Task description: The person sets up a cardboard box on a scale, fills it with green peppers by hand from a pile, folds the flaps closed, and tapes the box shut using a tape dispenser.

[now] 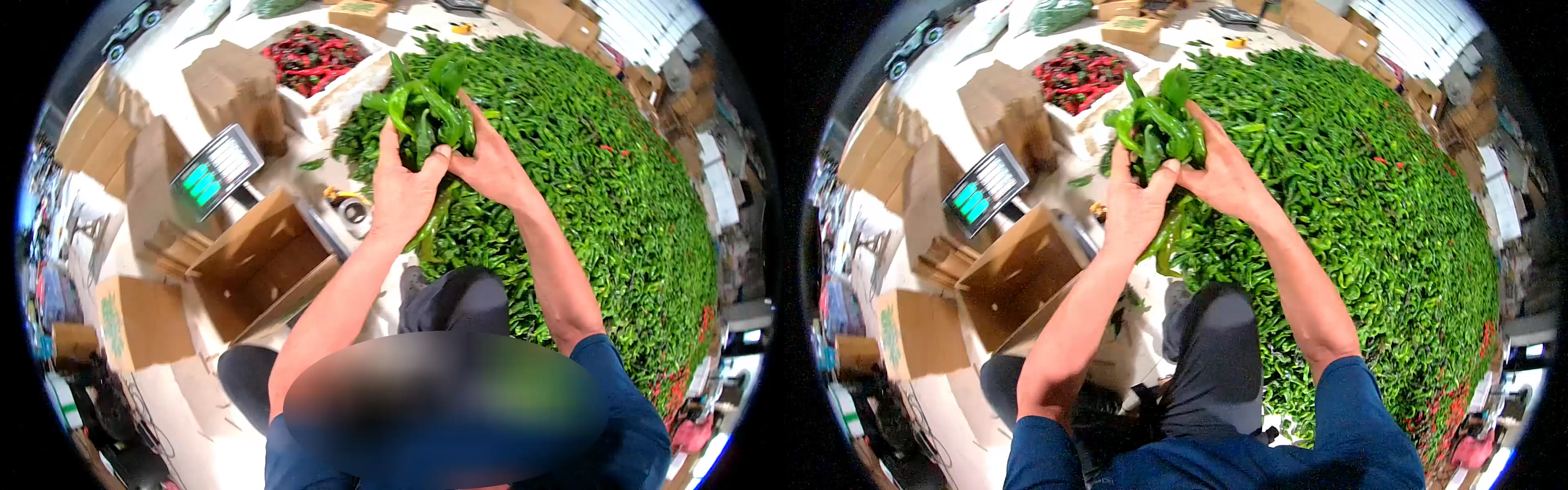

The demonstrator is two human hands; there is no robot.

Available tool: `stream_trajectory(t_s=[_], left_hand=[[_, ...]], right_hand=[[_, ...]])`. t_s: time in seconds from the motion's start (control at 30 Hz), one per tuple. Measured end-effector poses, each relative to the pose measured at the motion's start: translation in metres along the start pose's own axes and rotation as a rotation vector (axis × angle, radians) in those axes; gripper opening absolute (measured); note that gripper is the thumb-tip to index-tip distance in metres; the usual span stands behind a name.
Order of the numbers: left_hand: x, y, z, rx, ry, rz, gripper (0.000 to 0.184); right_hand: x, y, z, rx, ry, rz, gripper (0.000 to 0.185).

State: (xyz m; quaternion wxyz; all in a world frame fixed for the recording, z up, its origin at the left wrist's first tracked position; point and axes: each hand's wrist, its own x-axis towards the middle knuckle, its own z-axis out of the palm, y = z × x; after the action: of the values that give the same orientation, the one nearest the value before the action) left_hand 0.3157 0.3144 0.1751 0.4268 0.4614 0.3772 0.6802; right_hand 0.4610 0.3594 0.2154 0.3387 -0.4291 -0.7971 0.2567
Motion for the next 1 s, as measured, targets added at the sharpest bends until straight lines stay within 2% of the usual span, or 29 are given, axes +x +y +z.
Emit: stream_trajectory(t_s=[0.13,0.23,0.27,0.3,0.37,0.43,0.47,0.5,0.57,0.63,0.67,0.77,0.83,0.87,0.9,0.93,0.97,1.0], left_hand=[[-0.022,0.065,-0.086,0.409,0.107,0.232,0.072],[-0.045,0.077,-0.161,0.367,0.119,0.148,0.078],[-0.055,0.077,-0.186,0.444,0.097,0.14,0.081],[-0.065,0.074,-0.213,0.56,0.057,0.113,0.082],[-0.085,0.083,-0.255,0.807,-0.073,0.009,0.079],[-0.102,0.073,-0.301,1.152,-0.246,-0.041,0.082],[-0.105,0.067,-0.319,1.287,-0.311,-0.304,0.084],[-0.11,0.066,-0.33,1.424,-0.37,-0.328,0.079],[-0.108,0.06,-0.347,1.371,-0.559,-0.495,0.065],[-0.115,0.072,-0.342,1.257,-0.472,-0.415,0.056],[-0.12,0.083,-0.339,1.199,-0.43,-0.379,0.052],[-0.169,0.119,-0.341,0.751,0.063,-0.24,0.044],[-0.236,0.127,-0.358,0.488,0.515,-0.262,0.035],[-0.287,0.119,-0.383,0.573,0.629,-0.415,0.031],[-0.354,0.097,-0.405,0.71,0.7,-0.606,0.029],[-0.434,0.073,-0.41,0.717,0.655,-0.908,0.027],[-0.521,0.065,-0.402,0.535,0.447,-1.096,0.028],[-0.589,0.068,-0.37,0.22,0.467,-1.455,0.03]], right_hand=[[0.012,-0.072,0.063,0.127,-0.023,-0.107,0.096],[0.007,-0.106,0.134,0.167,0.043,-0.264,0.094],[0.004,-0.096,0.165,0.221,0.056,-0.317,0.093],[-0.003,-0.098,0.187,0.103,0.058,-0.33,0.097],[-0.018,-0.081,0.231,0.032,-0.07,-0.287,0.101],[-0.038,-0.078,0.249,-0.127,-0.343,-0.193,0.101],[-0.039,-0.067,0.261,-0.248,-0.455,-0.288,0.094],[-0.036,-0.068,0.266,-0.433,-0.677,-0.253,0.08],[-0.025,-0.069,0.274,-0.384,-0.948,-0.25,0.063],[-0.025,-0.074,0.272,-0.376,-0.748,-0.384,0.05],[-0.023,-0.078,0.265,-0.41,-0.674,-0.373,0.046],[-0.014,-0.09,0.23,-0.212,-0.602,-0.277,0.045],[-0.016,-0.097,0.202,-0.188,-0.572,-0.287,0.045],[-0.022,-0.103,0.185,-0.198,-0.576,-0.251,0.044],[-0.029,-0.099,0.174,-0.085,-0.624,-0.095,0.046],[-0.04,-0.096,0.162,0.028,-0.596,-0.032,0.044],[-0.052,-0.093,0.149,0.14,-0.564,0.029,0.043],[-0.062,-0.086,0.137,0.143,-0.519,0.099,0.041]])
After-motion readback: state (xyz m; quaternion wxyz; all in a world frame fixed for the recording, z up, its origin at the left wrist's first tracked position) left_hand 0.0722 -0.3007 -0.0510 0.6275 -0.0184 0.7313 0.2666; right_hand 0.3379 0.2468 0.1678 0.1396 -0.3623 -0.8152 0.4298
